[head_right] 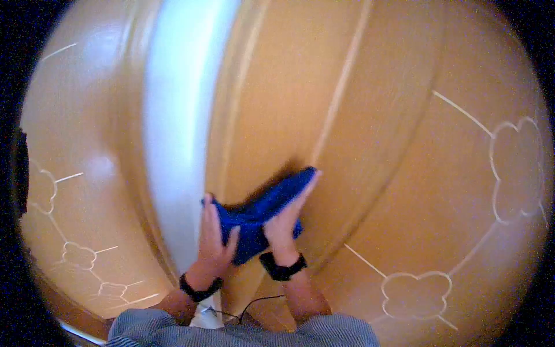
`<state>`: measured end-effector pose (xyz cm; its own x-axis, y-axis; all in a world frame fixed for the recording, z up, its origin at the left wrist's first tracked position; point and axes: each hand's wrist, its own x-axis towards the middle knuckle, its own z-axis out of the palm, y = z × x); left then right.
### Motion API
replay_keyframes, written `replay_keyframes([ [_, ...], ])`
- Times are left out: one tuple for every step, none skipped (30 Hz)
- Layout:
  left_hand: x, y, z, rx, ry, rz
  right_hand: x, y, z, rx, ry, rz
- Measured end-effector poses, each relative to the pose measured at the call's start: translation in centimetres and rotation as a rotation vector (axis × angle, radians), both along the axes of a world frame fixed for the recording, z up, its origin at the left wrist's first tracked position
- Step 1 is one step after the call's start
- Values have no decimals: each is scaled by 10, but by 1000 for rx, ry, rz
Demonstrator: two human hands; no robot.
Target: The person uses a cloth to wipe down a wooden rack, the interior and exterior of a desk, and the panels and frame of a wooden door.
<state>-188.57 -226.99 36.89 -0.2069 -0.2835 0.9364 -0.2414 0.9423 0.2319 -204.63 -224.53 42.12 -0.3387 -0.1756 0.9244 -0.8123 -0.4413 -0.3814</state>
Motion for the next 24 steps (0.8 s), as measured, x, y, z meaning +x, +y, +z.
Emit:
replay_keyframes([
  [-6, -4, -1, -28, 29, 35, -2, -15, -1, -64, -56, 81],
  [-2, -7, -2, -33, 47, 45, -3, -26, -16, -8, 105, -25],
  [-2, -4, -9, -26, 60, 53, -5, -27, -38, 49, 265, -131],
  [-1, -2, -23, -18, 31, 68, 16, -13, -39, 110, 261, -149],
  [3, -4, -43, -5, 5, 76, 24, -14, -69, 158, -116, 286],
  [11, -8, -66, -15, -21, 74, 21, -16, -111, 209, -492, 693],
  [13, -9, -91, -28, -38, 61, 13, -18, -160, 280, -626, 802],
  [14, -9, -116, -37, -51, 39, 5, -20, -209, 345, -770, 897],
  [16, -11, -144, 37, -153, 25, -11, -20, -270, 406, -660, 707],
  [19, -14, -173, 106, -259, -1, -20, -20, -299, 449, -549, 512],
  [22, -17, -188, 174, -367, -28, -13, -17, -287, 390, -719, 685],
  [28, -10, -200, 139, -337, -9, 14, -1, -259, 315, -882, 855],
  [31, -5, -208, 98, -304, 8, 28, 3, -244, 301, -913, 893],
  [29, -10, -208, 51, -270, 25, 41, 8, -230, 287, -943, 931],
  [27, -9, -192, 51, -222, 40, 47, 6, -224, 335, -852, 832],
  [28, 4, -160, 52, -176, 50, 43, 2, -221, 383, -724, 718],
  [26, 17, -128, 53, -130, 55, 39, -1, -218, 422, -601, 596],
  [23, 23, -95, 100, -88, 31, 23, -15, -222, 461, -440, 462],
  [20, 21, -64, 43, -58, 17, 4, -31, -230, 503, -285, 325],
  [18, 17, -34, -11, -30, 0, -15, -44, -238, 546, -135, 185],
  [15, 12, -12, -59, -3, -16, -31, -51, -246, 592, 12, 43],
  [12, 5, 0, -53, 50, -43, -27, -51, -234, 485, -60, 325],
  [10, 0, 10, -46, 102, -66, -22, -51, -222, 387, -134, 611],
  [6, -1, 14, -37, 156, -87, 10, -57, -169, 73, -427, 1294],
])
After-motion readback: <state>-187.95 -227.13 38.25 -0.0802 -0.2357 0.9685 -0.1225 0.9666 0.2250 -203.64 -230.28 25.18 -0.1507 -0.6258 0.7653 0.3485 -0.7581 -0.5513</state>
